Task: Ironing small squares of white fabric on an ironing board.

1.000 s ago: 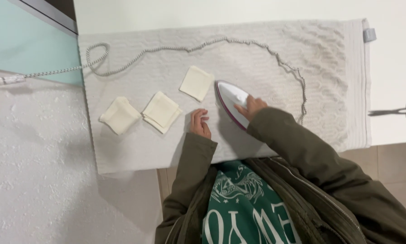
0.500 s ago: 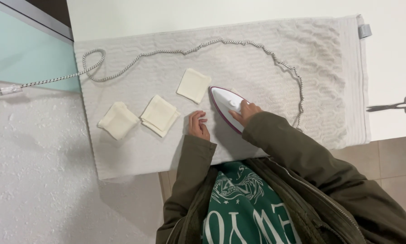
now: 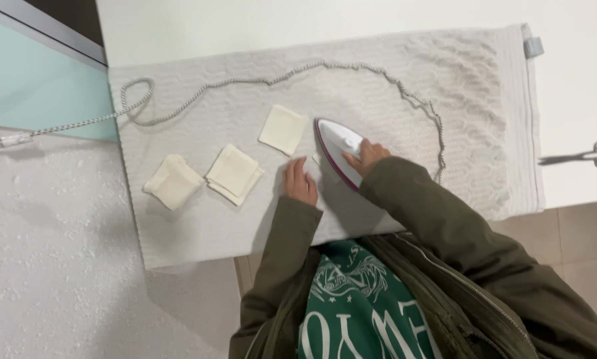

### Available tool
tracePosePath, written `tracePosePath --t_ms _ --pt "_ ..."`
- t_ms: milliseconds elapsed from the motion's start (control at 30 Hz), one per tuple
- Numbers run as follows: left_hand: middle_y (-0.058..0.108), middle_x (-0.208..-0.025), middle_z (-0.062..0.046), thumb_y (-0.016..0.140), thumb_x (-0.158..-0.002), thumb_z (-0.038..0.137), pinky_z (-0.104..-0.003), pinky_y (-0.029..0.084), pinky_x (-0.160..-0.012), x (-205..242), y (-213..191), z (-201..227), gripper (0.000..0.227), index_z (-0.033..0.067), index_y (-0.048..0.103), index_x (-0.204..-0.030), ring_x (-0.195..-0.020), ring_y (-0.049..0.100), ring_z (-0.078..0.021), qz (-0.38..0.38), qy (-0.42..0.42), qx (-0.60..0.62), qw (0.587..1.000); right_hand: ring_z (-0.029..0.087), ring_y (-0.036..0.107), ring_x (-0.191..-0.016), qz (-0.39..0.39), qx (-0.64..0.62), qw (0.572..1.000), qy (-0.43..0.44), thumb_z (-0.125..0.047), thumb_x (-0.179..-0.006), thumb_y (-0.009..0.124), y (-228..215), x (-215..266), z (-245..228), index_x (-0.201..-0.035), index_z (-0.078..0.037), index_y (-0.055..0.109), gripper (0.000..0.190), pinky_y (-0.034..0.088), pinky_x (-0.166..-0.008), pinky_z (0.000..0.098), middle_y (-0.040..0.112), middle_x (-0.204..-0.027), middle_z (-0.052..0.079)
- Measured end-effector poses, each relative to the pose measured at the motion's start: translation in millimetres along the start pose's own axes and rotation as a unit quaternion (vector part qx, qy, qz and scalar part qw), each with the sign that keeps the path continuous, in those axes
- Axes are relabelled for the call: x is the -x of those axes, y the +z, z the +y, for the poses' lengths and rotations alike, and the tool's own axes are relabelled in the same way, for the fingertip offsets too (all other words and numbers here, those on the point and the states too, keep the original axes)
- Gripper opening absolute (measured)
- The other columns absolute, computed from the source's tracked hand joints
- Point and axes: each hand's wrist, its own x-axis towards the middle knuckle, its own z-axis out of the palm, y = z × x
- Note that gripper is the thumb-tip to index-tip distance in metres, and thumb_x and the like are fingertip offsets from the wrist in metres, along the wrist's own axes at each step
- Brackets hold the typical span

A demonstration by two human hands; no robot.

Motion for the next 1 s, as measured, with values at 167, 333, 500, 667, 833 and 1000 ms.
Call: tracePosePath --t_ms 167,333,500,667,833,1000 --pt "0.057 -0.126 -0.018 0.069 -0.092 0.003 -0.045 0.048 -0.101 -34.1 12.2 7.7 0.044 -0.0007 0.056 -0.133 -0.117 0.054 -0.0381 -0.062 0.018 -0.019 0.998 0.044 0.073 -0.086 0.013 0.0 1.0 -0.003 -0.061 -0.095 0.062 12.9 -6.6 35.7 -0.123 0.003 0.062 0.07 0.06 -0.071 0.0525 0.071 -0.099 0.031" --pt "0.058 -0.114 -0.015 0.078 -0.085 0.013 -0.046 0.046 -0.098 -45.0 23.4 9.6 0.046 0.0021 0.059 -0.126 -0.111 0.055 -0.0368 -0.092 0.029 -0.099 0.99 0.041 0.075 -0.083 -0.025 -0.002 0.999 0.033 -0.063 -0.095 0.06 -9.2 -7.8 60.3 -0.125 0.003 0.061 0.072 0.061 -0.072 0.0517 0.072 -0.1 0.029" --pt "0.057 -0.106 -0.012 0.078 -0.089 0.015 -0.046 0.047 -0.092 -46.9 39.3 -2.5 0.029 0.0059 0.058 -0.108 -0.104 0.055 -0.0343 -0.097 -0.034 -0.108 0.989 0.039 0.077 -0.082 -0.042 -0.028 0.997 0.063 -0.064 -0.095 0.058 -39.7 -11.2 92.5 -0.126 0.001 0.063 0.072 0.062 -0.077 0.0512 0.074 -0.098 0.028" --pt "0.057 -0.101 -0.013 0.078 -0.086 0.012 -0.046 0.047 -0.089 -51.9 31.7 13.3 0.023 0.0086 0.058 -0.096 -0.1 0.055 -0.0344 -0.087 -0.024 -0.12 0.989 0.041 0.074 -0.081 0.024 -0.015 0.998 0.059 -0.065 -0.093 0.063 -45.0 -15.0 127.6 -0.12 0.002 0.067 0.073 0.06 -0.077 0.0525 0.072 -0.095 0.029" --pt "0.065 -0.094 -0.01 0.076 -0.092 0.007 -0.045 0.047 -0.087 -50.1 38.7 12.6 0.021 0.0052 0.057 -0.101 -0.096 0.059 -0.0326 -0.081 -0.039 -0.058 0.994 0.04 0.073 -0.077 0.038 -0.039 0.997 0.055 -0.066 -0.092 0.064 -56.7 -6.1 131.6 -0.115 0.003 0.069 0.072 0.059 -0.073 0.0518 0.072 -0.091 0.029" --pt "0.072 -0.096 -0.009 0.077 -0.087 0.004 -0.03 0.057 -0.081 -39.6 88.8 -49.2 0.041 0.005 0.058 -0.123 -0.09 0.07 -0.0203 -0.07 -0.205 0.285 0.934 0.039 0.075 -0.072 0.017 -0.061 0.997 0.039 -0.064 -0.092 0.063 -59.3 -2.0 129.8 -0.113 0.004 0.069 0.071 0.06 -0.07 0.0505 0.074 -0.082 0.027"
